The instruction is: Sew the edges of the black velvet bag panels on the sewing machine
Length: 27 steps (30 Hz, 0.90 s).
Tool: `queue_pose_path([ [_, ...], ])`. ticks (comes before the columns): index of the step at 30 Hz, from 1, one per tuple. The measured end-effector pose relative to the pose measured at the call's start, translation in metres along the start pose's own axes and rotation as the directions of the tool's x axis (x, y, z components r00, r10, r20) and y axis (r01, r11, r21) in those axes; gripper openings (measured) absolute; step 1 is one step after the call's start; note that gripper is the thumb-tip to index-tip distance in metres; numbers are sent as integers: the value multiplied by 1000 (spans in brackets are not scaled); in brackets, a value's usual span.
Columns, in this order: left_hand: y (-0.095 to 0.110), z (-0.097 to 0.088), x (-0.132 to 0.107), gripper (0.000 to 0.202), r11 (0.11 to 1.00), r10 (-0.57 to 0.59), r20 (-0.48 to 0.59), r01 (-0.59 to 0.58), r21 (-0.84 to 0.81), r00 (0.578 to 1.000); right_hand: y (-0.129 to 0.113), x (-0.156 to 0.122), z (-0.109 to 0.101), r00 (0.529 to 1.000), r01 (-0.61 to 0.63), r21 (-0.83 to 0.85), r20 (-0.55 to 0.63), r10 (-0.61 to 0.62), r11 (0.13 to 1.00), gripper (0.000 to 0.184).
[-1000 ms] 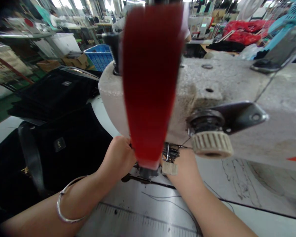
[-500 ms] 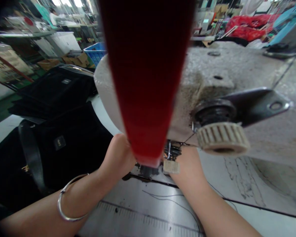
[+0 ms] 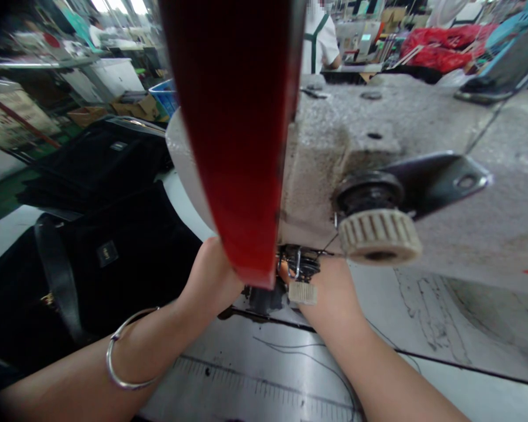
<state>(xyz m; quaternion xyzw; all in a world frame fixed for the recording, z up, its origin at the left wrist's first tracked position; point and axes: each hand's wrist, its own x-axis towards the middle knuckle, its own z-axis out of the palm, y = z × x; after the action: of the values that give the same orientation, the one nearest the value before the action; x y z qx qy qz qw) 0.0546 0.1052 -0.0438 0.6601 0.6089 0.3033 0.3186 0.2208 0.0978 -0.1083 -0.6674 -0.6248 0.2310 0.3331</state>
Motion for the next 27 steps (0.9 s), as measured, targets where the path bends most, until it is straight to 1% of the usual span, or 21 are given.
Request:
queue_pose_path([
  [4, -2, 0, 0, 10, 1000, 10, 8, -10, -7, 1000, 3, 4, 7, 1000, 1, 14, 14, -1, 1000, 25],
  [9, -5, 2, 0, 12, 1000, 7, 10, -7, -5, 1000, 1, 5, -1, 1000, 24, -16, 11, -24, 1000, 22],
  [12, -5, 2, 0, 14, 1000, -9, 31, 9, -9, 999, -1, 4, -4, 1000, 9, -41, 16, -8, 999, 21],
  [15, -5, 2, 0, 15, 1000, -17, 36, 18, -21, 999, -2, 4, -2, 1000, -14, -43, 15, 14, 999, 20],
  [17, -5, 2, -1, 15, 999, -25, 36, 26, -27, 999, -3, 4, 1, 1000, -5, -29, 16, 6, 1000, 20],
  [20, -6, 1, 0, 13, 999, -4, 45, 6, -39, 999, -6, 3, 0, 999, -4, 27, 38, 2, 1000, 18],
  [22, -7, 0, 0, 12, 998, 43, 50, -41, -45, 998, -10, 1, -7, 998, -8, 60, 63, 4, 998, 17],
  [24, -9, 0, 1, 9, 995, 90, 44, -87, -49, 995, -15, -2, -19, 998, -42, 160, 48, 35, 986, 13],
  [27, -14, 0, 1, 4, 987, 138, 12, -136, -80, 990, -22, -4, -39, 995, -94, 378, -6, 104, 921, 9],
])
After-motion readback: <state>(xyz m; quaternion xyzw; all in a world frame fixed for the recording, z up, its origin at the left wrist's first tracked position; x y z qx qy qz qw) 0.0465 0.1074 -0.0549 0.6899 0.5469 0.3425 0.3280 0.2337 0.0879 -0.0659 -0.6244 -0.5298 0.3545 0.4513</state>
